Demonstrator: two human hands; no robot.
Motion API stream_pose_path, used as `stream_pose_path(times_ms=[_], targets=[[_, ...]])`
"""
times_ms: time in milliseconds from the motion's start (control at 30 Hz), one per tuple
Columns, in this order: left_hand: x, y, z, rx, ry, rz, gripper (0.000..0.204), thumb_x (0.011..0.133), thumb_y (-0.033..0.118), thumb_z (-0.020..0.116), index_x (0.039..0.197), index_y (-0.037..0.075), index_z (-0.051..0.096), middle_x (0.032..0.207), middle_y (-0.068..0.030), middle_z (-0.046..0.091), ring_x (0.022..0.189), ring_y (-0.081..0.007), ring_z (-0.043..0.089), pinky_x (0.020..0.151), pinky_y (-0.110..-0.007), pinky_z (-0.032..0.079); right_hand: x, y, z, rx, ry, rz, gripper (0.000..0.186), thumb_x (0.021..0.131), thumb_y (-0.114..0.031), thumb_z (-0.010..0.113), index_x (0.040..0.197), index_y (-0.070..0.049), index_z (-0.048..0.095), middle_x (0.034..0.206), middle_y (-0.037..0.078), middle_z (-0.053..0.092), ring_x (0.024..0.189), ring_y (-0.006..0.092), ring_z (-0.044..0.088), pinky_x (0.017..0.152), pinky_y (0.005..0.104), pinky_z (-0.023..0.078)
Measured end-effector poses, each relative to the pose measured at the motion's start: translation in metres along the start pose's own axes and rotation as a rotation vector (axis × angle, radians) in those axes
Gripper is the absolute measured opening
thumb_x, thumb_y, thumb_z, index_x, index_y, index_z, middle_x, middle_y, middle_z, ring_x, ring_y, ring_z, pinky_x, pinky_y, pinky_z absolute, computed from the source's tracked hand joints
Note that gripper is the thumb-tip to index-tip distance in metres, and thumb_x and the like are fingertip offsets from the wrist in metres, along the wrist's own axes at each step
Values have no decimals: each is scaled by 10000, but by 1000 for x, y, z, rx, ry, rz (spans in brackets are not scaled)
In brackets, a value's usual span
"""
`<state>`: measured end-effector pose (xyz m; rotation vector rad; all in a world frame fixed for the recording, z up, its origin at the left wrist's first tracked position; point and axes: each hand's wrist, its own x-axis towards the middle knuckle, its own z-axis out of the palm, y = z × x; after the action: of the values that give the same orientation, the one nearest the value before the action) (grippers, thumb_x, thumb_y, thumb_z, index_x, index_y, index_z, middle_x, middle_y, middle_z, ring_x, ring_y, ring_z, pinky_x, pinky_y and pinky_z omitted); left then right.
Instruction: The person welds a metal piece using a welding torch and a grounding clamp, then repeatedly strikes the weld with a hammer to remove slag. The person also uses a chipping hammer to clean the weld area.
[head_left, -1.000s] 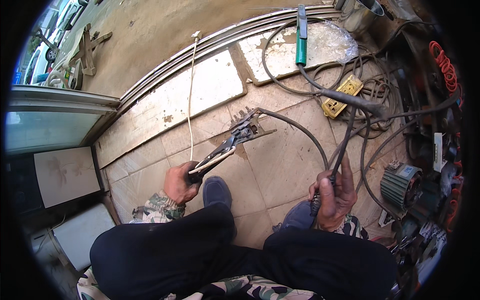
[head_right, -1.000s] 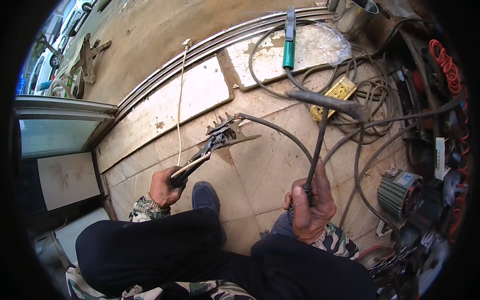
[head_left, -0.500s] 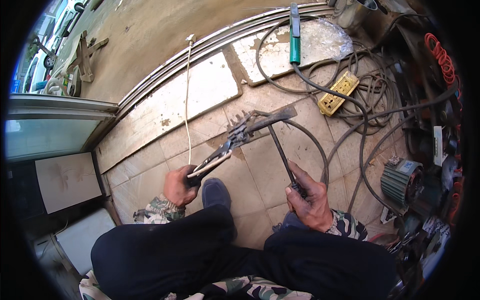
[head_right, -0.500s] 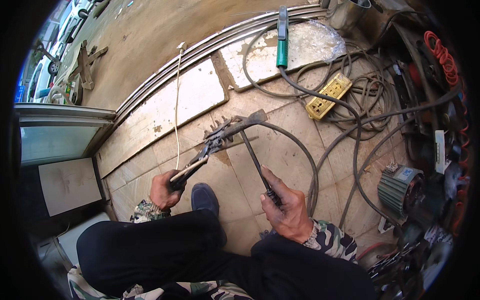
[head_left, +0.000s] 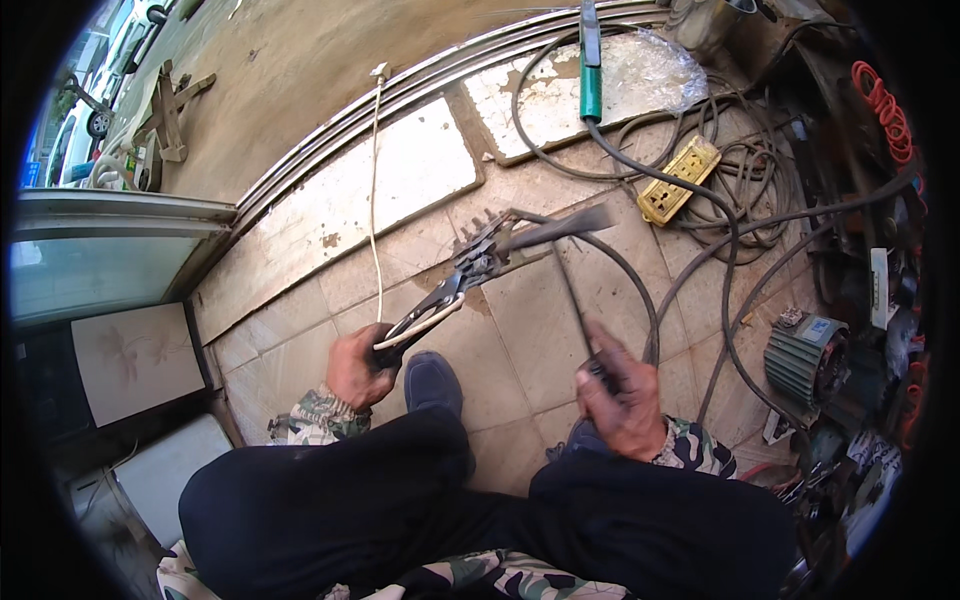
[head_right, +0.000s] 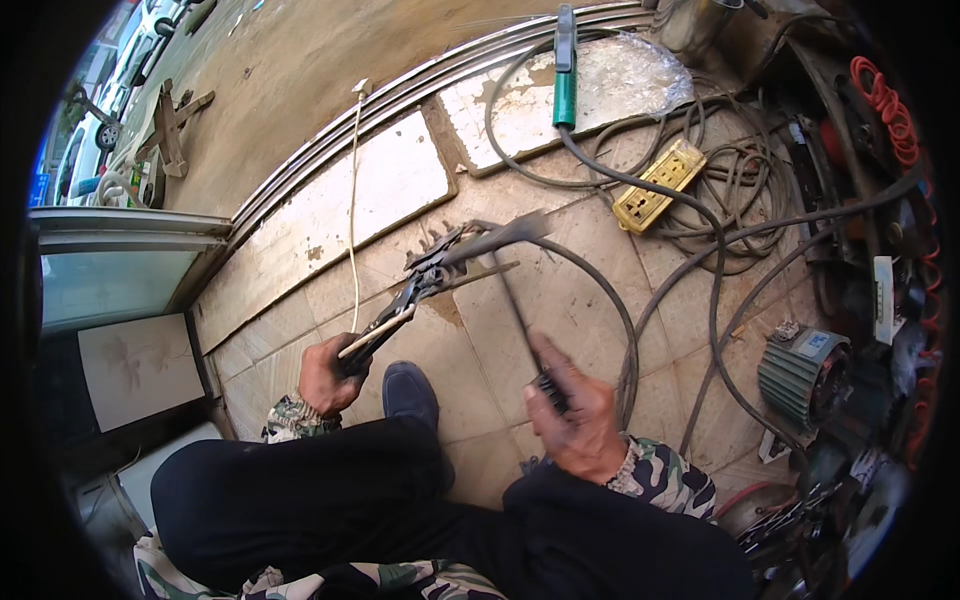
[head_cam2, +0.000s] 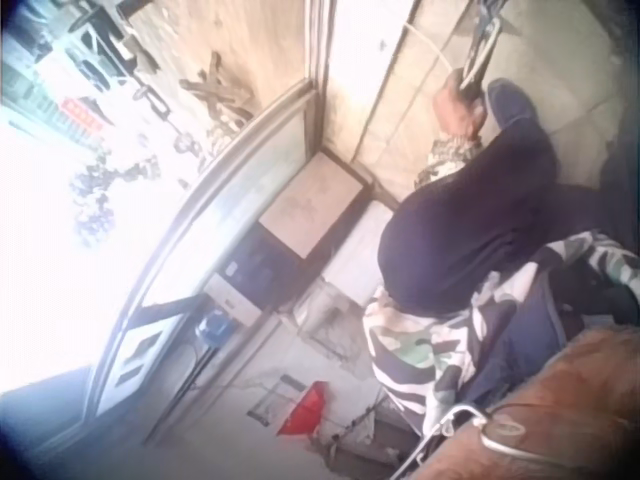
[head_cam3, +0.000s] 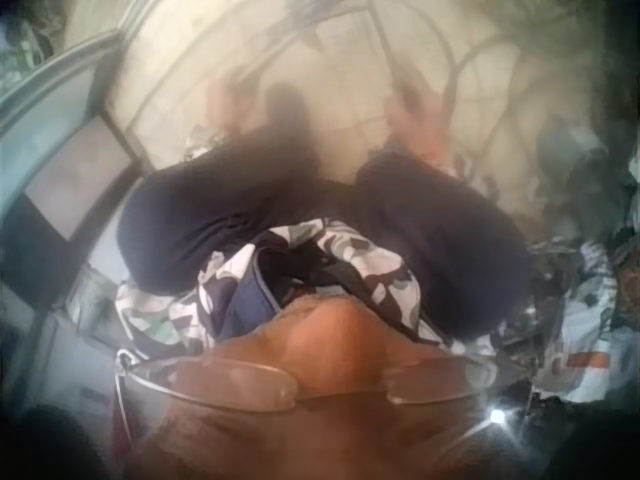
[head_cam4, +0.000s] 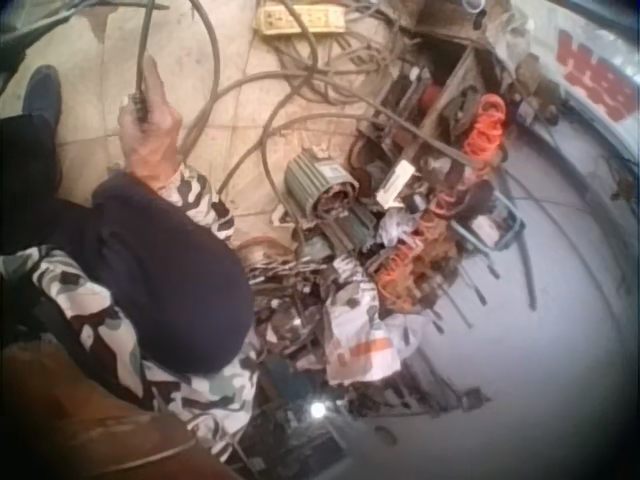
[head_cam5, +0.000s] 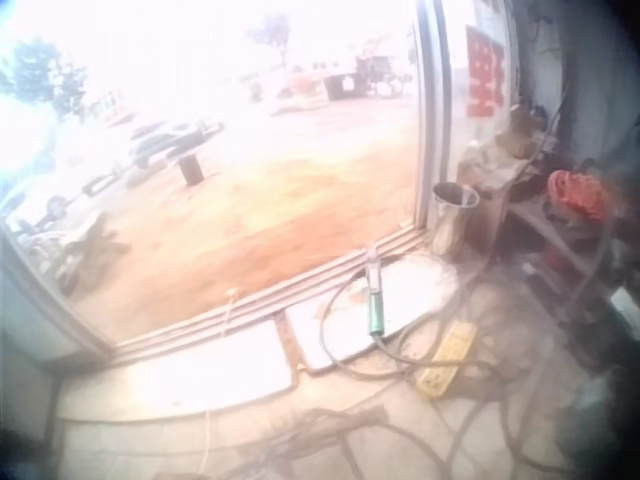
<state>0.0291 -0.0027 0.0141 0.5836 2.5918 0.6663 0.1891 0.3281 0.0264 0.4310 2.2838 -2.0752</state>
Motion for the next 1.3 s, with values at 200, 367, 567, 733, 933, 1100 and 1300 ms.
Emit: stream_pose_path(times_ms=[200,367,567,733,933,1100,1300], targets=[[3,3,2,-2,32,21,238,821,66,747,1047,-4,726,852,-208,733,766,-331,755,695,-373,582,0,-11,10,347,689,-65,589,974,-27,535,1554,-7,442,733,32,615,552,100,555,507,267,485],[-4,0,-1,-8,-10,-24,239,817,63,746,1045,-4,725,853,-208,733,769,-335,755,698,-376,583,-2,1,10,42,-48,4,590,952,16,596,1525,41,460,708,43,597,577,82,565,548,266,458],[0,2,2,-14,59,29,232,809,63,746,1032,2,724,847,-214,724,748,-347,744,679,-384,573,-4,-10,9,233,413,14,589,960,12,583,1530,58,440,708,45,592,574,88,567,532,273,479],[4,2,1,-1,35,22,220,811,64,746,1021,2,720,831,-215,715,723,-352,731,669,-384,566,-5,-1,18,180,153,15,579,969,13,604,1527,43,454,705,43,602,585,81,567,548,264,482],[3,3,4,-6,48,8,227,817,72,756,1029,-2,724,801,-209,710,720,-335,739,665,-378,565,-5,-3,7,63,-66,21,612,954,36,595,1543,40,432,718,25,594,578,80,546,565,251,469],[3,4,1,11,29,-10,221,816,80,758,1018,-6,729,812,-213,712,724,-337,737,664,-380,565,-7,-12,11,219,306,51,598,964,33,548,1547,48,419,730,22,614,564,80,548,553,256,484],[4,5,2,41,12,-8,215,821,94,757,1009,-5,725,811,-208,710,722,-337,734,666,-384,563,-5,0,8,108,9,68,602,967,4,570,1553,19,431,759,29,634,582,81,570,550,263,492]])
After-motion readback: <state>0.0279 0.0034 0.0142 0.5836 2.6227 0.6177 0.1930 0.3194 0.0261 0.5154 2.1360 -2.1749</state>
